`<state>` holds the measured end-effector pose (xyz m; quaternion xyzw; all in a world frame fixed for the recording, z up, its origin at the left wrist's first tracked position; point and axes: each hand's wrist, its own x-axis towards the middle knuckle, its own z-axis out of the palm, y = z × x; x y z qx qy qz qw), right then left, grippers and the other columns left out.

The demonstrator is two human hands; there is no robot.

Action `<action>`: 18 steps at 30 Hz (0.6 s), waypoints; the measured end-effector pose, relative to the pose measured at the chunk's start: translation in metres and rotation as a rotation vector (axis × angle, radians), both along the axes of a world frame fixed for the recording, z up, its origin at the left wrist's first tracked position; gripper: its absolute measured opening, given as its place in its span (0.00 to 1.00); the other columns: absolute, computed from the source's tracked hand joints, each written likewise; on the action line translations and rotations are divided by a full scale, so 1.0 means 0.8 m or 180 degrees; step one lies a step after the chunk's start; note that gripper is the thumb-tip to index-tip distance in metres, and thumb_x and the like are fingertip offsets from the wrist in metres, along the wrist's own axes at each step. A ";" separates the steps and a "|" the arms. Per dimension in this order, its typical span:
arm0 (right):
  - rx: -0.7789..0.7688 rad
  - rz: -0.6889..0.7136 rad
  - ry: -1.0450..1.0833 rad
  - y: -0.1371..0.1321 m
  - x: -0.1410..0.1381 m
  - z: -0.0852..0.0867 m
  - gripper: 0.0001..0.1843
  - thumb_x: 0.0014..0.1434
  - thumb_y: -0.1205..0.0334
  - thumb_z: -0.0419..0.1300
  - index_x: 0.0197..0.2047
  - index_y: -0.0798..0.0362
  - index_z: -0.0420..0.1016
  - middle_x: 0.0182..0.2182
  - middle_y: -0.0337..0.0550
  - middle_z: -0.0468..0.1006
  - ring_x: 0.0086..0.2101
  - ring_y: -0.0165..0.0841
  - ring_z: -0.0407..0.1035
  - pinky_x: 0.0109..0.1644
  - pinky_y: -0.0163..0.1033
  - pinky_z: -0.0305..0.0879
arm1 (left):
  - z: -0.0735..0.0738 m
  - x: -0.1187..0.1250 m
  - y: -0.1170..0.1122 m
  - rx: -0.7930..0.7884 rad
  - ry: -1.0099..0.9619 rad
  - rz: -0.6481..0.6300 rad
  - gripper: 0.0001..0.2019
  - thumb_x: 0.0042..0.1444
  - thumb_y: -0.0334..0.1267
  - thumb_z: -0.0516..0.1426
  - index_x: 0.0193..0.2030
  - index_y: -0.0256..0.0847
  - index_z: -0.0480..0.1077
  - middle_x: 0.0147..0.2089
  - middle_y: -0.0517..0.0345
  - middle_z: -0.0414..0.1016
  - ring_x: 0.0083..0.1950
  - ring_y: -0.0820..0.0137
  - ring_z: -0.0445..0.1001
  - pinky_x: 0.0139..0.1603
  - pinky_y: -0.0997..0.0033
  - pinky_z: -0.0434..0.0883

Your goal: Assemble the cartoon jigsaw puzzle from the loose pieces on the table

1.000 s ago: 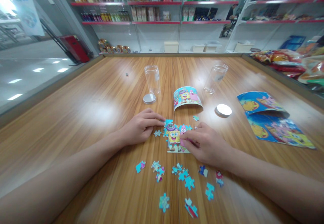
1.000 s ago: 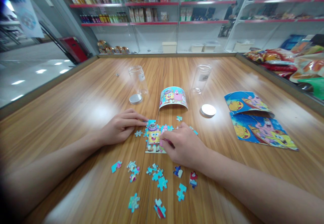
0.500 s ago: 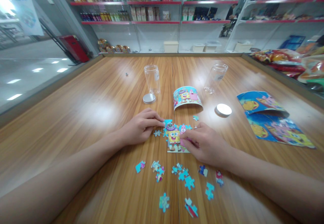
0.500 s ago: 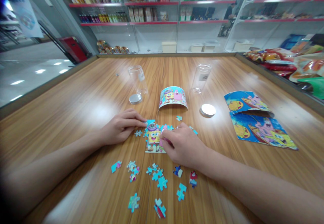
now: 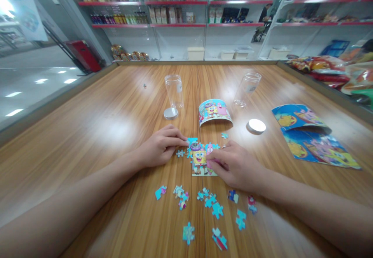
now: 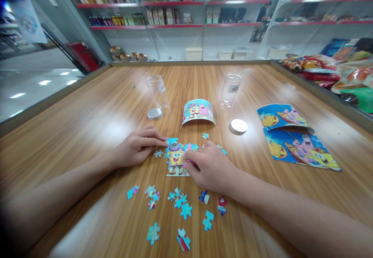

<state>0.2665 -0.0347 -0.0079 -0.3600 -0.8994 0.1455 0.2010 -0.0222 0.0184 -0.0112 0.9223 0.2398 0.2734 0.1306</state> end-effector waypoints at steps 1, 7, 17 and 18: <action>-0.0004 0.0013 0.0007 0.000 0.000 0.000 0.09 0.66 0.62 0.54 0.39 0.52 0.75 0.25 0.36 0.75 0.29 0.30 0.68 0.43 0.40 0.52 | 0.000 0.000 0.000 -0.0006 0.0001 0.0002 0.21 0.59 0.21 0.53 0.51 0.44 0.77 0.46 0.51 0.77 0.47 0.66 0.72 0.47 0.61 0.73; 0.0031 0.0027 -0.0022 0.001 0.000 0.000 0.09 0.67 0.61 0.54 0.37 0.52 0.75 0.25 0.37 0.75 0.28 0.30 0.68 0.43 0.40 0.52 | 0.003 0.002 -0.002 -0.0018 0.0006 -0.0009 0.21 0.59 0.22 0.52 0.52 0.45 0.77 0.46 0.50 0.77 0.46 0.66 0.72 0.47 0.61 0.73; 0.0013 -0.0030 -0.0062 -0.001 -0.001 0.000 0.09 0.67 0.61 0.53 0.40 0.53 0.74 0.26 0.38 0.76 0.29 0.32 0.70 0.45 0.41 0.53 | -0.001 0.001 -0.002 -0.0084 0.0070 0.0112 0.20 0.58 0.21 0.52 0.52 0.42 0.75 0.45 0.51 0.74 0.46 0.66 0.70 0.47 0.61 0.72; 0.0015 -0.0035 -0.0068 -0.001 -0.001 0.000 0.10 0.67 0.61 0.53 0.40 0.53 0.74 0.26 0.38 0.76 0.29 0.32 0.70 0.45 0.41 0.53 | -0.002 0.001 -0.001 -0.0086 0.0076 0.0132 0.20 0.57 0.21 0.52 0.52 0.42 0.75 0.44 0.51 0.73 0.46 0.66 0.70 0.46 0.62 0.71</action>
